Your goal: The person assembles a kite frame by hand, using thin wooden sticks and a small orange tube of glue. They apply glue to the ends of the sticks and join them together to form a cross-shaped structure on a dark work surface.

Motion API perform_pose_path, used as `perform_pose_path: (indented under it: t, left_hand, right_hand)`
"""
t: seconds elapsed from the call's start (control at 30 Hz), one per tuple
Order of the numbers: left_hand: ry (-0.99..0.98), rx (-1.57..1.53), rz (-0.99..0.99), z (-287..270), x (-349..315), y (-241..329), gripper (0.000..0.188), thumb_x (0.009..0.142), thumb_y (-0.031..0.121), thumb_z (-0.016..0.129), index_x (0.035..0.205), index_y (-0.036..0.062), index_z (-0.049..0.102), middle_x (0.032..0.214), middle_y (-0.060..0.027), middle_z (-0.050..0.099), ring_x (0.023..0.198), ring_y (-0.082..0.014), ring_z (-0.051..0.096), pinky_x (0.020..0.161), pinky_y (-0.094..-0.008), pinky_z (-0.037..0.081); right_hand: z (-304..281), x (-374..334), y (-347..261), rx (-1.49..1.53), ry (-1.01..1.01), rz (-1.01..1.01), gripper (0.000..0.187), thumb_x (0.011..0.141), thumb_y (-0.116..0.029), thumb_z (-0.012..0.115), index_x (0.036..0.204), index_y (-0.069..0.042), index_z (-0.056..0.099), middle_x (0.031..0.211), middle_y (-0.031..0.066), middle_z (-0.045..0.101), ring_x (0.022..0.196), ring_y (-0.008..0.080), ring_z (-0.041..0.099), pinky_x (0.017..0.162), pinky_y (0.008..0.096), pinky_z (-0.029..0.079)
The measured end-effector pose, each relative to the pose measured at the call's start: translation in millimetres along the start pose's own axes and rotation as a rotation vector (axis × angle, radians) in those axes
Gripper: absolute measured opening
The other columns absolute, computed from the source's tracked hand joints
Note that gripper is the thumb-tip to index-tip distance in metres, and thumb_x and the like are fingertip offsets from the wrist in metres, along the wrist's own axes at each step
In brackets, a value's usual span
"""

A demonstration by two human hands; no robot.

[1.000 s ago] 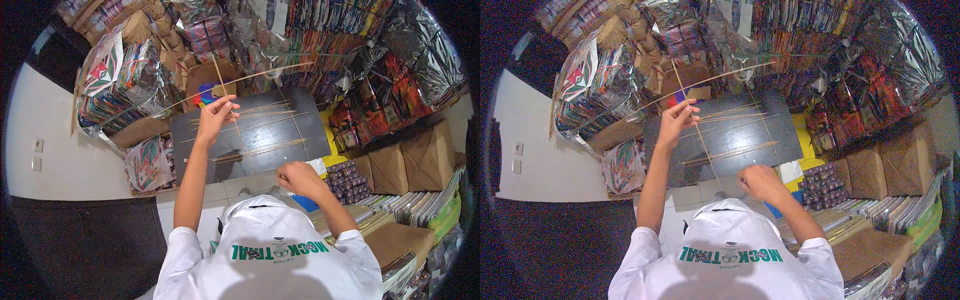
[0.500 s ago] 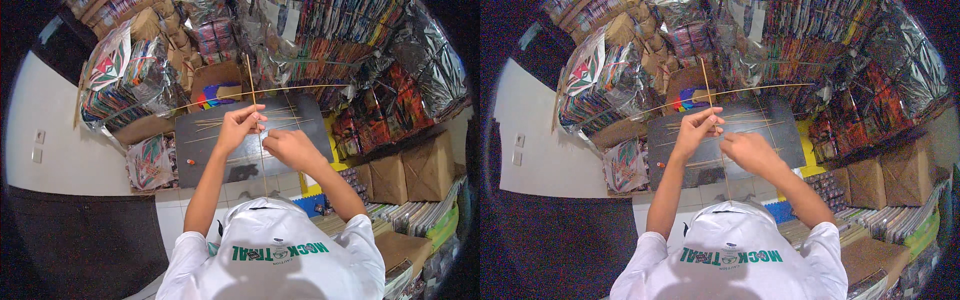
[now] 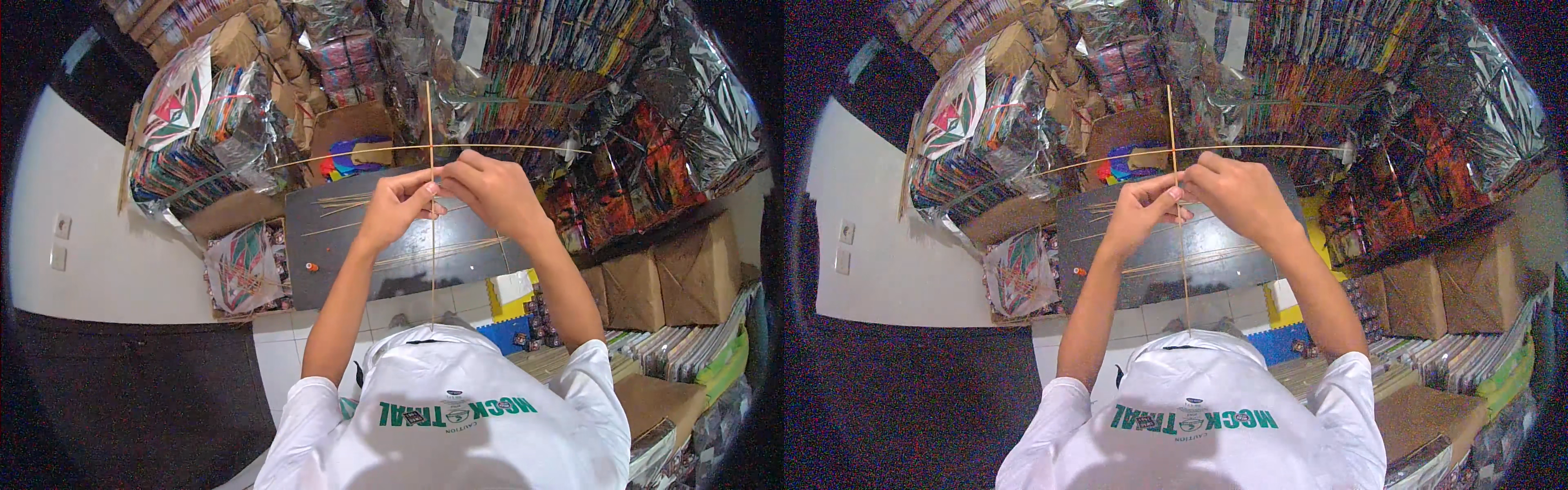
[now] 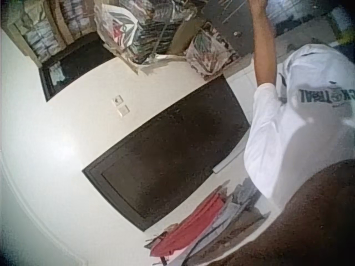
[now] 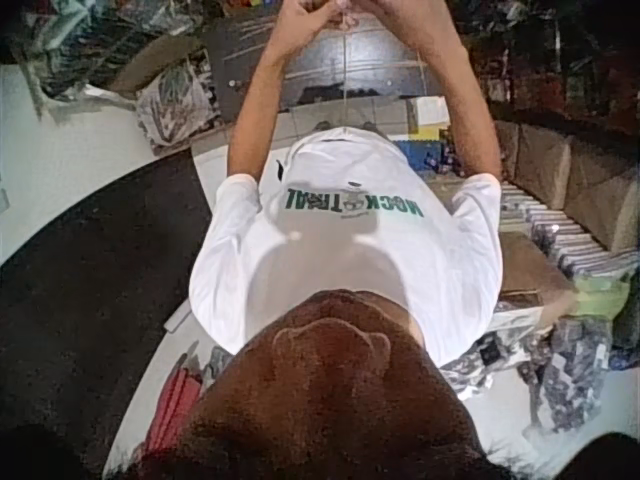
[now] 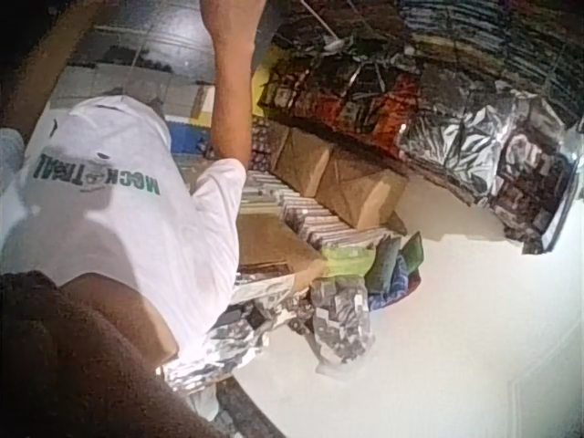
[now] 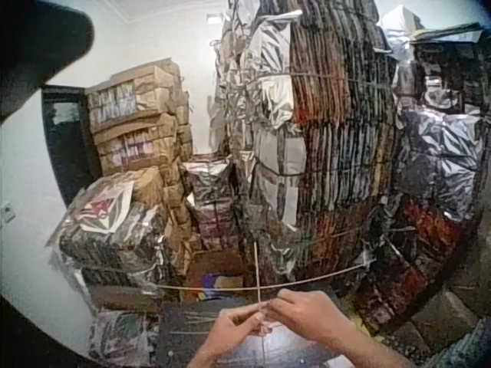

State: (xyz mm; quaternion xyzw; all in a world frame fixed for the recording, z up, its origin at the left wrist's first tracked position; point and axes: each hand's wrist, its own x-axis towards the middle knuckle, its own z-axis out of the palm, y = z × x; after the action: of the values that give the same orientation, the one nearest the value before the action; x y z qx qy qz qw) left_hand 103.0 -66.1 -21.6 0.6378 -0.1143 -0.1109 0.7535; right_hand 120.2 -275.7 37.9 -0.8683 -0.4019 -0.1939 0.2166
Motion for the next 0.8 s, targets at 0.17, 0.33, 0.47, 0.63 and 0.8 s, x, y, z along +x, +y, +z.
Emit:
perform_pose_path:
  t: [0.17,0.33,0.47,0.63,0.8]
  left_hand:
    - [0.003,0.022,0.017,2.0,-2.3,0.8,0.041,0.104,0.021,0.062,0.139,0.0002,0.060,0.111,-0.0131,0.074,0.090,-0.0176,0.073,0.081,-0.0322,0.062]
    - [-0.008,0.070,0.022,2.6,-3.9,1.5,0.038,0.104,0.019,0.061,0.137,-0.0004,0.061,0.110,-0.0134,0.074,0.090,-0.0182,0.073,0.080,-0.0319,0.062]
    - [0.007,0.047,0.036,5.0,-5.1,0.6,0.034,0.104,0.016,0.060,0.133,-0.0014,0.064,0.104,-0.0112,0.075,0.086,-0.0141,0.072,0.075,-0.0275,0.060]
    - [0.011,0.034,0.065,1.8,-6.5,-4.0,0.028,0.103,0.014,0.060,0.125,-0.0027,0.067,0.095,-0.0075,0.074,0.079,-0.0121,0.070,0.072,-0.0269,0.059]
    - [0.016,0.087,0.035,-1.8,-10.8,-3.4,0.026,0.104,0.014,0.060,0.121,-0.0023,0.067,0.095,-0.0064,0.071,0.083,-0.0138,0.070,0.075,-0.0283,0.060]
  right_hand:
    - [4.5,3.3,2.2,-0.013,0.058,-0.015,0.014,0.090,-0.021,0.069,0.096,-0.009,0.066,0.085,0.0069,0.060,0.075,0.0292,0.068,0.062,0.0415,0.055]
    - [5.4,5.0,-3.2,-0.003,0.066,-0.009,0.014,0.088,-0.021,0.069,0.095,-0.009,0.065,0.085,0.0072,0.060,0.076,0.0293,0.069,0.063,0.0421,0.055]
    - [6.9,3.9,-5.5,-0.030,0.073,0.008,0.014,0.088,-0.020,0.069,0.095,-0.009,0.065,0.085,0.0075,0.060,0.077,0.0294,0.069,0.063,0.0420,0.056]
    - [-1.0,4.2,-11.1,-0.016,0.030,0.009,0.013,0.086,-0.019,0.070,0.091,-0.007,0.066,0.087,0.0086,0.059,0.083,0.0300,0.066,0.070,0.0422,0.055]
    - [-11.4,6.5,-14.7,0.017,-0.009,-0.044,0.016,0.084,-0.018,0.073,0.087,-0.005,0.065,0.088,0.0100,0.059,0.090,0.0308,0.062,0.079,0.0429,0.053]
